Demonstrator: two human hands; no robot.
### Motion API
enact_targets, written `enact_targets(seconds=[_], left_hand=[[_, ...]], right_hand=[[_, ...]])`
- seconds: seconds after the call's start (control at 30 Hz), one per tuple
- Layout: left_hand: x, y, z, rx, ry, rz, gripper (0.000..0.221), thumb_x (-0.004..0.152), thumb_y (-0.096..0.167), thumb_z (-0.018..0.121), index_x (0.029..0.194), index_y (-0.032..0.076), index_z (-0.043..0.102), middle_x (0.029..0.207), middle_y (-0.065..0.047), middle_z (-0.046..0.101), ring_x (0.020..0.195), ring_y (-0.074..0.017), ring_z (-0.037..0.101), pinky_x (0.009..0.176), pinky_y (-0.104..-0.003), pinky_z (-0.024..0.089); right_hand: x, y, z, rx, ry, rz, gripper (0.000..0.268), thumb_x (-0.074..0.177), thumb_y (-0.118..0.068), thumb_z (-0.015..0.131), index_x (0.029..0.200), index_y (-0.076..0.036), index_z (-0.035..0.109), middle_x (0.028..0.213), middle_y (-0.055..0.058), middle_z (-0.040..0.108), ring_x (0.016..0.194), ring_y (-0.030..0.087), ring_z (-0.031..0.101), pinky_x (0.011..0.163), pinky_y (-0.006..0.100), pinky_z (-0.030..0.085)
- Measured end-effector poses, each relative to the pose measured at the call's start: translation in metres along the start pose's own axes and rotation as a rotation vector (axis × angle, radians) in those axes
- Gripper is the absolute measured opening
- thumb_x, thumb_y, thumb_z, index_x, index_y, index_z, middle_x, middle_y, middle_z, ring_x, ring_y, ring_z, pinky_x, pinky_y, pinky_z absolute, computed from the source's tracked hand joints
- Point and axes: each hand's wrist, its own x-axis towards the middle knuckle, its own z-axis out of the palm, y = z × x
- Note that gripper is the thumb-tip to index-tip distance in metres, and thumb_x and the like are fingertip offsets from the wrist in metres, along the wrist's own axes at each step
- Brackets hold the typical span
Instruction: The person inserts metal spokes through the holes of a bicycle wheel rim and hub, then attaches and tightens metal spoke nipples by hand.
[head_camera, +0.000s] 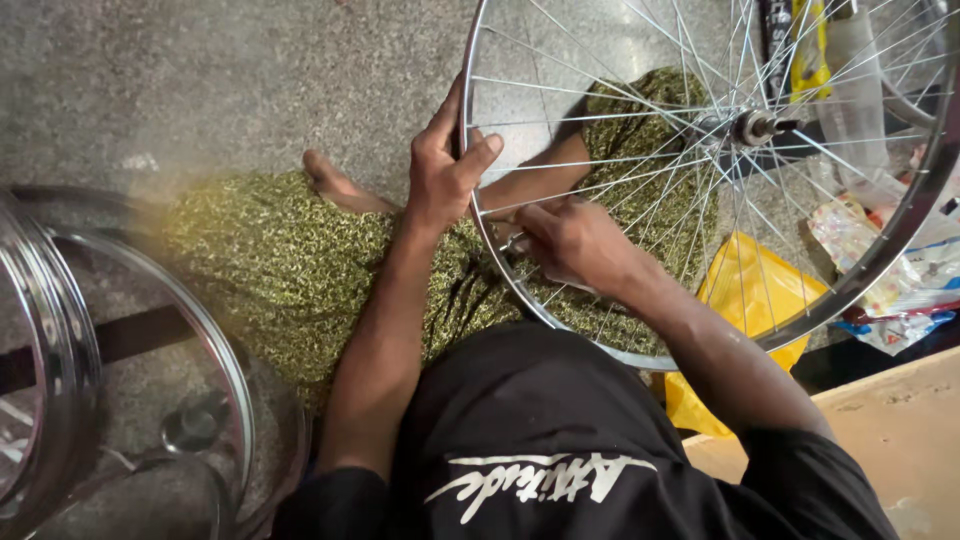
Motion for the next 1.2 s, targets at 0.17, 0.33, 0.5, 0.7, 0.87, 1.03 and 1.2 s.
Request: enact_targets(seconds=[0.17,0.33,0.5,0.7,0.87,1.03,1.2], left_hand=[[-0.001,-0.001,0.002,-0.045,0.009,0.004,0.076,0.098,0.018,0.073,0.164,0.008,0.037,0.072,0.008,0.048,0.060,-0.0042,0.046,0.055,-0.024,0.041],[-0.005,0.001,0.003,-0.081,0.010,0.006,0.075,0.099,0.016,0.074,0.165,0.010,0.038,0.079,0.008,0.051,0.067,-0.0036,0.047,0.060,-0.023,0.042],[-0.006,0.002,0.006,-0.123,0.030,-0.014,0.074,0.099,0.017,0.075,0.164,0.011,0.039,0.077,0.009,0.045,0.068,-0.0041,0.042,0.061,-0.022,0.039],[-0.009,-0.001,0.005,-0.113,0.035,-0.052,0.074,0.097,0.017,0.074,0.163,0.009,0.040,0.078,0.009,0.049,0.069,-0.0043,0.045,0.061,-0.023,0.042],[-0.001,-0.002,0.007,-0.048,0.011,0.055,0.073,0.100,0.019,0.073,0.164,0.010,0.038,0.081,0.007,0.056,0.070,-0.0049,0.051,0.062,-0.024,0.047],[-0.008,0.013,0.009,-0.029,0.012,0.051,0.074,0.098,0.019,0.074,0.163,0.009,0.039,0.074,0.007,0.050,0.065,-0.0059,0.047,0.059,-0.024,0.043],[-0.007,0.014,0.005,0.000,0.003,0.083,0.071,0.100,0.018,0.074,0.162,0.008,0.040,0.075,0.007,0.052,0.065,-0.0057,0.048,0.058,-0.024,0.043]], right_hand=[[0.000,-0.009,0.004,-0.191,0.233,-0.268,0.033,0.081,-0.014,0.068,0.112,-0.002,0.066,0.103,0.018,0.073,0.093,0.035,0.073,0.090,0.052,0.055],[-0.005,-0.008,0.004,-0.116,0.244,-0.281,0.038,0.082,-0.016,0.068,0.117,-0.001,0.066,0.104,0.016,0.071,0.091,0.035,0.071,0.089,0.053,0.054],[0.009,-0.019,0.010,-0.326,-0.105,0.043,0.029,0.089,-0.015,0.066,0.117,-0.007,0.066,0.089,0.013,0.071,0.080,0.031,0.070,0.089,0.049,0.055],[-0.007,-0.017,-0.024,0.201,0.103,-0.239,0.053,0.071,-0.020,0.082,0.118,-0.002,0.067,0.094,0.018,0.072,0.075,0.031,0.069,0.076,0.051,0.054],[-0.008,0.004,-0.003,-0.055,0.373,-0.551,0.026,0.089,-0.013,0.078,0.108,-0.004,0.063,0.104,0.015,0.070,0.092,0.030,0.071,0.079,0.042,0.059],[0.003,-0.015,0.012,-0.206,0.007,-0.026,0.027,0.081,-0.011,0.078,0.106,-0.009,0.069,0.086,0.011,0.071,0.073,0.029,0.069,0.068,0.047,0.056],[-0.009,-0.025,-0.033,0.319,-0.004,-0.085,0.033,0.078,-0.011,0.080,0.108,-0.004,0.067,0.077,0.013,0.064,0.060,0.028,0.066,0.055,0.046,0.054]])
